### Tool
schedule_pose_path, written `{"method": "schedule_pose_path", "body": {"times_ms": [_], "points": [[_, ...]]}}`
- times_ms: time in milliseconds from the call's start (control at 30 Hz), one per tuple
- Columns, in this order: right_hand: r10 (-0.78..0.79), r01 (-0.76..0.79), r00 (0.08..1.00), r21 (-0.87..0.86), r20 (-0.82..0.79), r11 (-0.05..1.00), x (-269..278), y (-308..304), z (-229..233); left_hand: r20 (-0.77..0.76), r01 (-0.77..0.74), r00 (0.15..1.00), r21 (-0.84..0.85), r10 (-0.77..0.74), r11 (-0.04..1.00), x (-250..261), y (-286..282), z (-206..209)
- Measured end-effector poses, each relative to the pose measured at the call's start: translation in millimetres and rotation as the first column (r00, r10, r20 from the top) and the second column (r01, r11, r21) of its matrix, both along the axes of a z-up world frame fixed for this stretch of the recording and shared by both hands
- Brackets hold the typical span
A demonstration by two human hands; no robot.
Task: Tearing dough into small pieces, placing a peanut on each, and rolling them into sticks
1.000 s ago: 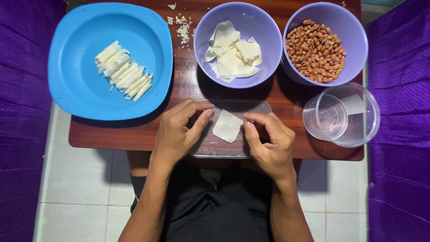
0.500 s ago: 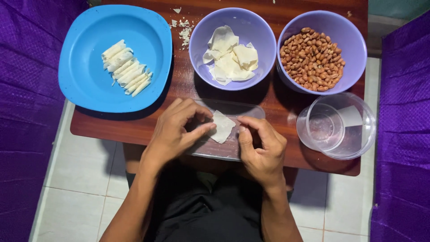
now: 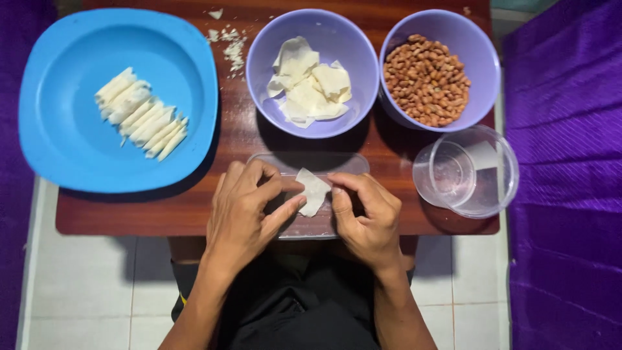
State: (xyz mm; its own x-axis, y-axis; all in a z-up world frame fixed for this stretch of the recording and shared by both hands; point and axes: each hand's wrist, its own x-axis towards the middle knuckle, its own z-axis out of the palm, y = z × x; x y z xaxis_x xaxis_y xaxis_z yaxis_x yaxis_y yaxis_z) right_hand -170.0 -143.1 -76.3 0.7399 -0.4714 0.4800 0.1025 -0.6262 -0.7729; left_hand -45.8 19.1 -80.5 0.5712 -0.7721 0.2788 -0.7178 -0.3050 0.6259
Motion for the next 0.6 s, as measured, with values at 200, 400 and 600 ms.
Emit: {"method": "schedule_pose_path", "body": {"times_ms": [200, 400, 600], "points": [[0.021, -0.022, 1.000, -0.087, -0.017, 0.996, 7, 3, 4, 0.003, 0.045, 0.999, 0.012, -0.045, 0.999, 3, 2, 0], [0.009, -0.053, 0.979, -0.212, -0.201, 0.976, 13, 13, 23, -0.074, -0.029, 0.997, 0.000, 0.029, 1.000, -1, 0, 19], [-0.003, -0.054, 0.973, -0.236, -0.232, 0.970, 16, 15, 22, -0.074, -0.016, 0.997, -0.028, 0.014, 0.999, 2, 5, 12]]}}
